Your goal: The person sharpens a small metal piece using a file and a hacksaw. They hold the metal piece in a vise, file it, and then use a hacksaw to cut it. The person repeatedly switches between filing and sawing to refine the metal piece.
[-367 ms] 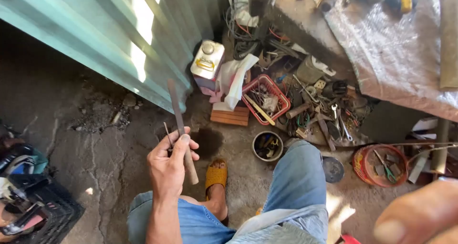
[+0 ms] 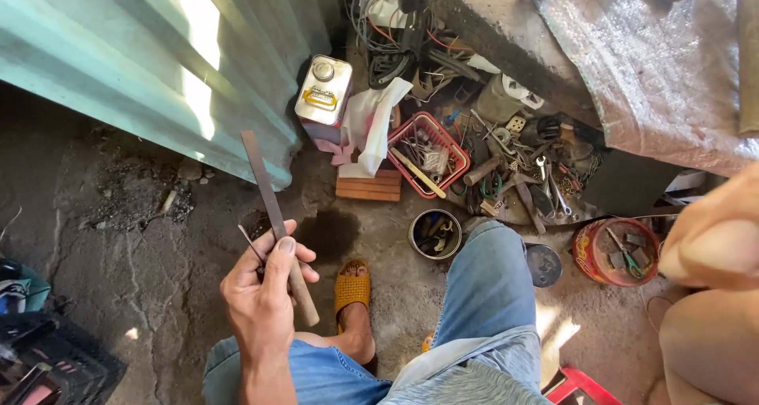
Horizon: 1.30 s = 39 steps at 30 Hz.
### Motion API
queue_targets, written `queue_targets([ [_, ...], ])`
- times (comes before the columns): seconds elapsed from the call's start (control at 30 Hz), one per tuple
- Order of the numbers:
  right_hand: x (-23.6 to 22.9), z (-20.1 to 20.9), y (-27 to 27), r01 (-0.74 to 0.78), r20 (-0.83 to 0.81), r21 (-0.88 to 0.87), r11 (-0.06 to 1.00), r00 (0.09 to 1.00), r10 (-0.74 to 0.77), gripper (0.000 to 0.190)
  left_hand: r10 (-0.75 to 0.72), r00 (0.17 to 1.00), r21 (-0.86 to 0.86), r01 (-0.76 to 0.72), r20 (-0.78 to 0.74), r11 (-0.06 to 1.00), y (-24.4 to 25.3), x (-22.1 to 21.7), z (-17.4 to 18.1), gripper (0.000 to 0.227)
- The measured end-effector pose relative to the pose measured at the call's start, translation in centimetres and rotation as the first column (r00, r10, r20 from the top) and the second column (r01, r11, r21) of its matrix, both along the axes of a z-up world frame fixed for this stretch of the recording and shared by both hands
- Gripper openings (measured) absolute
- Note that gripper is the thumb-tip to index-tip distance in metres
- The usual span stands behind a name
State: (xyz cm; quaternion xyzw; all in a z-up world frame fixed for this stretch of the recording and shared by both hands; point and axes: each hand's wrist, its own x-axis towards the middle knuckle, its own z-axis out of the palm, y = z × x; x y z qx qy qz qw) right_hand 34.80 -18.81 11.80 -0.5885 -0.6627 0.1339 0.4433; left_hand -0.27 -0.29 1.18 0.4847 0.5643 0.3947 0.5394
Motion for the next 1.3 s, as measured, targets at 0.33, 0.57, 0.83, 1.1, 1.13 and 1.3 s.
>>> queue_targets([
  [0.33, -12.9, -6.7, 13.3, -0.091, -0.523, -0.393, 0.915, 0.84, -0.141, 0.045, -0.21, 0.954, -0.012, 0.217, 0.212, 0.976, 1.2, 2.1, -2.2, 0.027],
  [0.57, -15.5, -17.3, 18.4, -0.108, -0.717, -0.432, 0.895, 0.643, -0.269, 0.037, -0.054, 0.906, -0.208, 0.154, 0.42, 0.966, 4.2, 4.1, -2.7, 0.032],
  [0.83, -16.6, -14.1, 26.4, -0.424, -0.902, -0.429, 0.798, 0.238, -0.36, 0.051, 0.035, 0.566, -0.317, 0.408, 0.823, 0.856, 5.3, 3.8, -3.0, 0.023],
  [1.1, -16.0, -6.4, 22.7, -0.74, -0.848, -0.515, 0.433, 0.368, -0.381, 0.052, 0.061, 0.32, -0.282, 0.711, 0.946, 0.645, 3.0, 2.6, -2.6, 0.024],
  [1.13, -15.8, -5.3, 21.9, -0.804, -0.816, -0.486, 0.343, 0.277, -0.507, 0.057, 0.097, 0.275, -0.275, 0.745, 0.957, 0.607, 2.1, 2.7, -2.3, 0.027],
  [1.3, -16.3, -3.2, 14.5, -0.83, -0.799, -0.374, 0.414, 0.062, -0.598, 0.049, 0.361, 0.13, -0.316, 0.793, 0.923, 0.521, -6.4, 2.1, 1.3, 0.024],
])
